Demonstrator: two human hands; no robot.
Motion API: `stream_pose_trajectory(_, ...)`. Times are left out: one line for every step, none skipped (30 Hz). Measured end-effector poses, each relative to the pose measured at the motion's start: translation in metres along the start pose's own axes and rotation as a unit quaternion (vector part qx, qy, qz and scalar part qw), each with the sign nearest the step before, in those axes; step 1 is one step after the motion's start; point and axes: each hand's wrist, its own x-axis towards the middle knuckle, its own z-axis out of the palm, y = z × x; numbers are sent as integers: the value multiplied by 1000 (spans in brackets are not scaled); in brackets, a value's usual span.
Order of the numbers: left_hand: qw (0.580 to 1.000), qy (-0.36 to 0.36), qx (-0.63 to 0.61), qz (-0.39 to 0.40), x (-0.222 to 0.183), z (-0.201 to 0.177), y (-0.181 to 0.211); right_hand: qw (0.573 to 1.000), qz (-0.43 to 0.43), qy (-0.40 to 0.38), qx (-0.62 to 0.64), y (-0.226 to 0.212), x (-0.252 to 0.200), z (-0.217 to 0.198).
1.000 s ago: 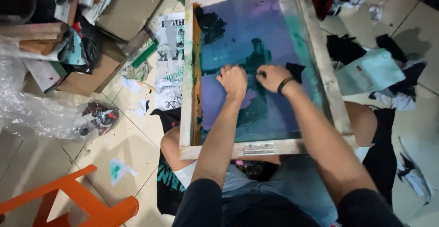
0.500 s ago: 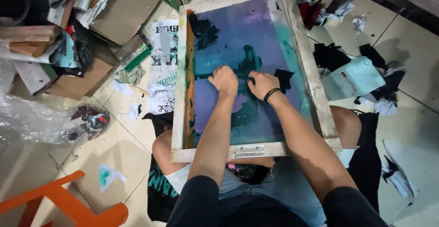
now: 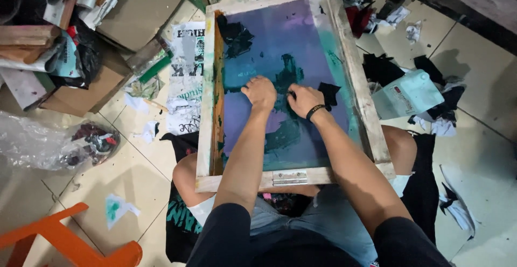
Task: A person is cleaning or preparing a screen printing frame by wiping it with a small cloth while sitting on the floor.
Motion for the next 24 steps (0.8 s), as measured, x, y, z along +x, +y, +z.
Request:
stream_pose_trajectory(1000,-1,0,-2,4,-3,-1,1000,-1,-2,-1,1,1,-1)
stream_pose_trajectory(997,-65,-33,-7,8,-6,-3,1000,0,-8,4,1,2,-2)
stream_pose_trajectory(989,-128,-67,-13,13,-9,-5,1000,-1,-15,7,0,3,-3)
stream_pose_trajectory(989,-128,-68,-18,22,-1,-8,1000,-5,-18,4,-5,-1,-8)
stream_pose_trajectory(971,-222,-85,12,31,7,-12,1000,6,-16,4,-10,-6,-11)
stream_pose_trajectory(943,-313,-102,42,39,16,-16,1000,16,-13,3,-16,-11,-15)
stream_pose_trajectory(942,-318,-101,37,42,13,-19,1000,15,-19,3,-13,-9,-13)
stream_pose_trajectory(940,-304,-151,34,46,12,-22,1000,17,-10,1,-9,-6,-11)
stream_pose_trajectory(935,-290,-201,29,49,11,-25,1000,18,-2,-2,-6,-2,-9)
stream_pose_trajectory(934,-293,-201,22,46,16,-33,1000,15,-10,-3,3,2,2)
stream_pose_trajectory(926,-283,-249,31,49,19,-39,1000,23,19,10,10,9,9)
stream_pose_trajectory(914,-272,-297,40,52,22,-44,998,31,48,23,16,15,15)
stream_pose_trajectory(914,-273,-297,36,43,4,-56,998,29,44,23,19,25,17)
stream_pose_trajectory(922,-245,-273,125,35,-13,-67,998,24,55,23,22,35,19)
stream_pose_trajectory(921,-214,-248,212,26,-31,-79,997,19,66,22,24,44,20)
stream_pose_trajectory(921,-215,-248,208,16,-45,-87,998,18,63,21,16,51,24)
stream_pose_trajectory(917,-237,-236,218,8,-59,-92,996,24,80,43,10,59,24)
stream_pose_trajectory(912,-258,-224,228,0,-73,-98,993,30,98,65,3,67,25)
stream_pose_trajectory(911,-262,-227,225,-6,-75,-100,993,31,94,62,9,83,40)
stream_pose_trajectory(914,-264,-227,208,-11,-78,-103,991,11,124,57,15,99,55)
stream_pose_trajectory(918,-261,-227,194,-11,-82,-102,986,-11,159,52,20,119,65)
stream_pose_trajectory(917,-260,-231,195,-13,-77,-102,986,-11,161,48,12,114,64)
stream_pose_trajectory(916,-256,-241,192,-13,-73,-104,985,22,162,54,1,110,64)
stream_pose_trajectory(915,-253,-250,190,-14,-69,-105,983,55,164,60,-9,106,65)
